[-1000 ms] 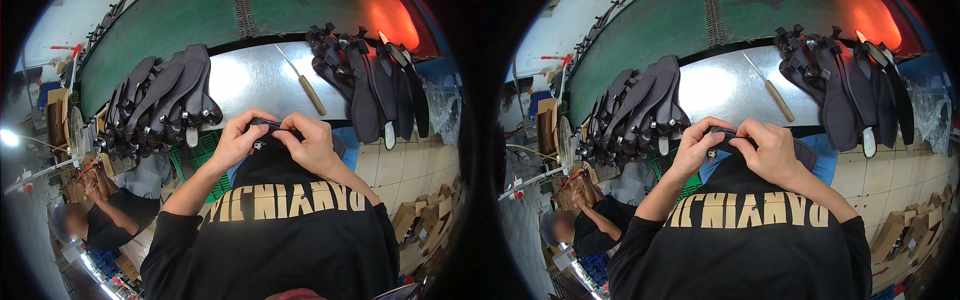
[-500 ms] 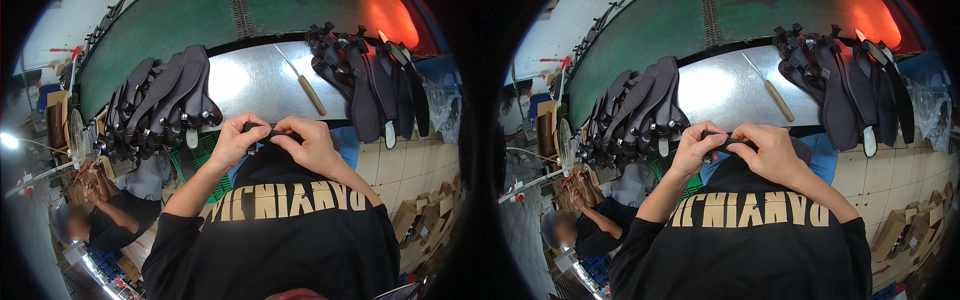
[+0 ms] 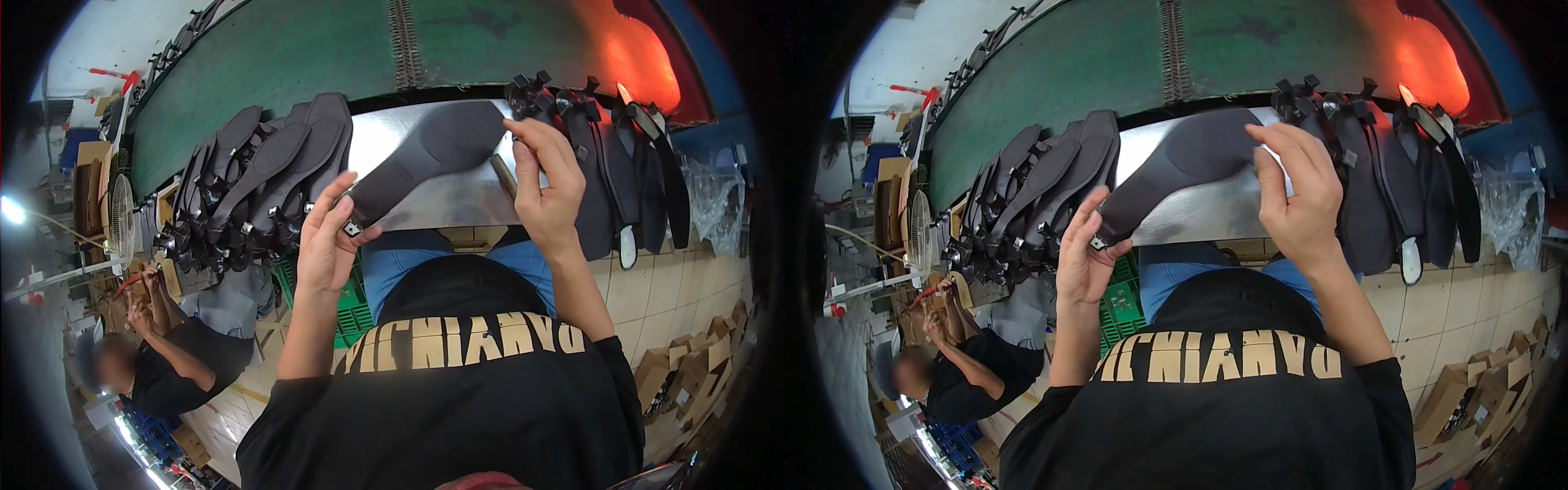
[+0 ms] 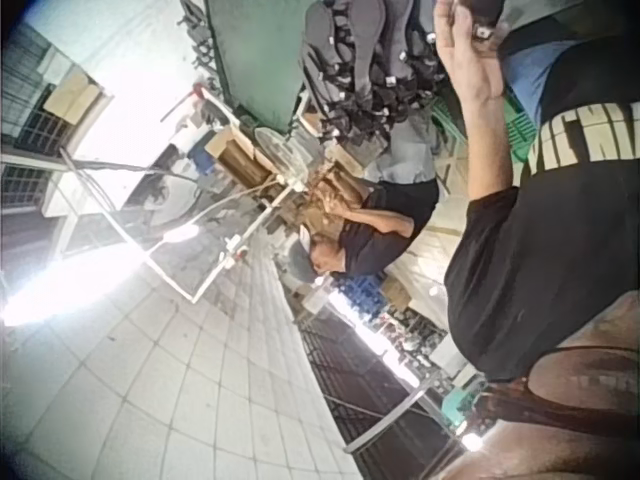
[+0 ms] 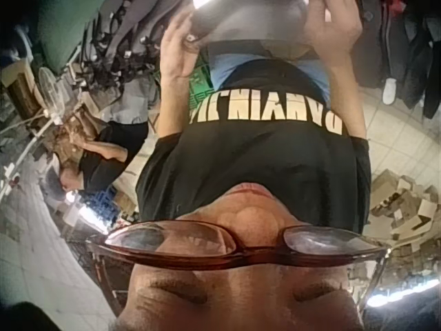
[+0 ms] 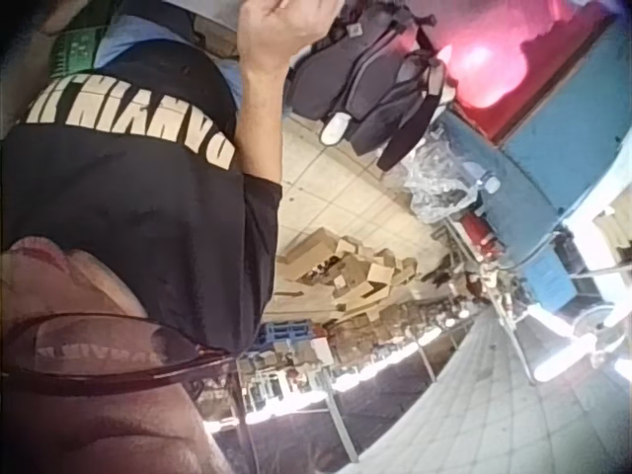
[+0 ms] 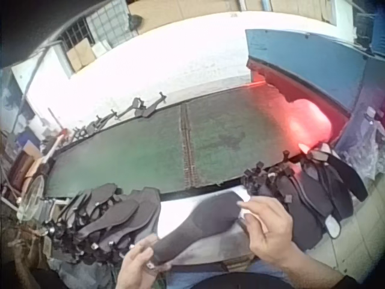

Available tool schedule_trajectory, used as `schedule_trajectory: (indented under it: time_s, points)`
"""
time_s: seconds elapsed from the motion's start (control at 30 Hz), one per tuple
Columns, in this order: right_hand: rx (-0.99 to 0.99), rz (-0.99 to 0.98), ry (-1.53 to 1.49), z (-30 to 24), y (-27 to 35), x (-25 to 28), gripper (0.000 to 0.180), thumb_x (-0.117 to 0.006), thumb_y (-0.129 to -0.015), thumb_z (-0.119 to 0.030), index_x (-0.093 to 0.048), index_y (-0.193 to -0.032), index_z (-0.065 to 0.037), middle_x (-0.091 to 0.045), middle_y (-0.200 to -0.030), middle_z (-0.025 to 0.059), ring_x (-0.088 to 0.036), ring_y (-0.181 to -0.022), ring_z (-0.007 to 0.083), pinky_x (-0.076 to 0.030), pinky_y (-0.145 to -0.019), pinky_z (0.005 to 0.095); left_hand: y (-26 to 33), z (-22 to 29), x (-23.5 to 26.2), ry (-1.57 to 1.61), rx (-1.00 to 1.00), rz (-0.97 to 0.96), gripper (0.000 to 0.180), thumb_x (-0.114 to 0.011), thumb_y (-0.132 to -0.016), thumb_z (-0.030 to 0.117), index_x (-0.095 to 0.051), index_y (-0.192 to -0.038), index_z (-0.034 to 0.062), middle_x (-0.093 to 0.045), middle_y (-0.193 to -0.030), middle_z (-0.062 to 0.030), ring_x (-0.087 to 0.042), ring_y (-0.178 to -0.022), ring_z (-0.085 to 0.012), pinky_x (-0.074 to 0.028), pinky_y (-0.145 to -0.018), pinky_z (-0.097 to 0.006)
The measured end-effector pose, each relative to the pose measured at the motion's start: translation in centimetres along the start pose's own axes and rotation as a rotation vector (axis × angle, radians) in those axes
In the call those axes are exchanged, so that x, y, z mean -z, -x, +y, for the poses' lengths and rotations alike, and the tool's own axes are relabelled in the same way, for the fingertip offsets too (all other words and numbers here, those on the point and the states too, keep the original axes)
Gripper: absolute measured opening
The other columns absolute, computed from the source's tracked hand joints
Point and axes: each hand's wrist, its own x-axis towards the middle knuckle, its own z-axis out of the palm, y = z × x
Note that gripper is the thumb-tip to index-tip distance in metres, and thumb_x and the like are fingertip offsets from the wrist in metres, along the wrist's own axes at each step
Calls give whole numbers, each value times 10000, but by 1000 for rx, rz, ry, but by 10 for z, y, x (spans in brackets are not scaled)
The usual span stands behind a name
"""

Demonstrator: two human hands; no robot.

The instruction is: The person uses a small metal tool to press a buckle onto the strap of a sandal. They pick up sandals from a pile on the left, perform the pressing action, and place the finished items on the right side of the table.

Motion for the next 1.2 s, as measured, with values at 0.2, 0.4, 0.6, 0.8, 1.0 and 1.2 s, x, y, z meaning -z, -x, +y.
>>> schedule_trajectory:
  time_s: [0.2, 0.4, 0.6, 0.8, 1.0, 1.2]
  points:
    - [-27, -201, 340, 36, 42, -37, 417, -602, -822, -6, -560, -1237, 4, -567, -1012, 162, -542, -874, 325, -460, -782, 409, -5, -31, 6, 197, 210, 62, 354, -598, -917, 155, -555, -1254, 52, -622, -1157, -61, -634, -998, -208, -576, -752, -371]
    - [-262, -33, -73, 16, 36, -21, 424, -465, -873, 71, -528, -1290, 28, -532, -910, 126, -526, -749, 182, -447, -682, 270, -16, -40, 3, 556, 457, 185, 208, -703, -856, 236, -621, -1012, 126, -657, -1023, -32, -640, -961, -211, -527, -626, -283]
    - [-462, -660, -584, -37, 63, -5, 482, -489, -900, 36, -521, -1365, -87, -570, -696, 35, -517, -602, 104, -451, -637, 238, -22, -54, -16, 706, 565, 164, 136, -716, -845, 281, -647, -914, 185, -665, -846, 9, -631, -772, -137, -404, -489, -225]
    - [-589, -685, -648, -40, 70, -16, 545, -516, -892, 10, -424, -1423, -75, -593, -639, 67, -573, -562, 142, -459, -581, 262, -24, -62, -29, 676, 531, 40, 169, -691, -866, 334, -634, -941, 194, -657, -820, 21, -605, -721, -106, -351, -444, -218]
    - [-380, -503, -549, -21, 83, -27, 387, -506, -929, -19, -535, -1313, 5, -586, -659, 63, -529, -555, 117, -435, -584, 232, -18, -68, -32, 642, 526, 127, 234, -732, -833, 360, -600, -919, 187, -627, -787, 53, -571, -679, -80, -307, -461, -242]
    - [-934, -677, -881, -21, 63, -17, 373, -501, -972, -80, -503, -1334, 10, -582, -688, 24, -465, -519, 60, -376, -491, 197, -22, -74, -22, 490, 375, 70, 254, -605, -922, 393, -599, -919, 139, -637, -809, 24, -576, -679, -79, -307, -433, -227]
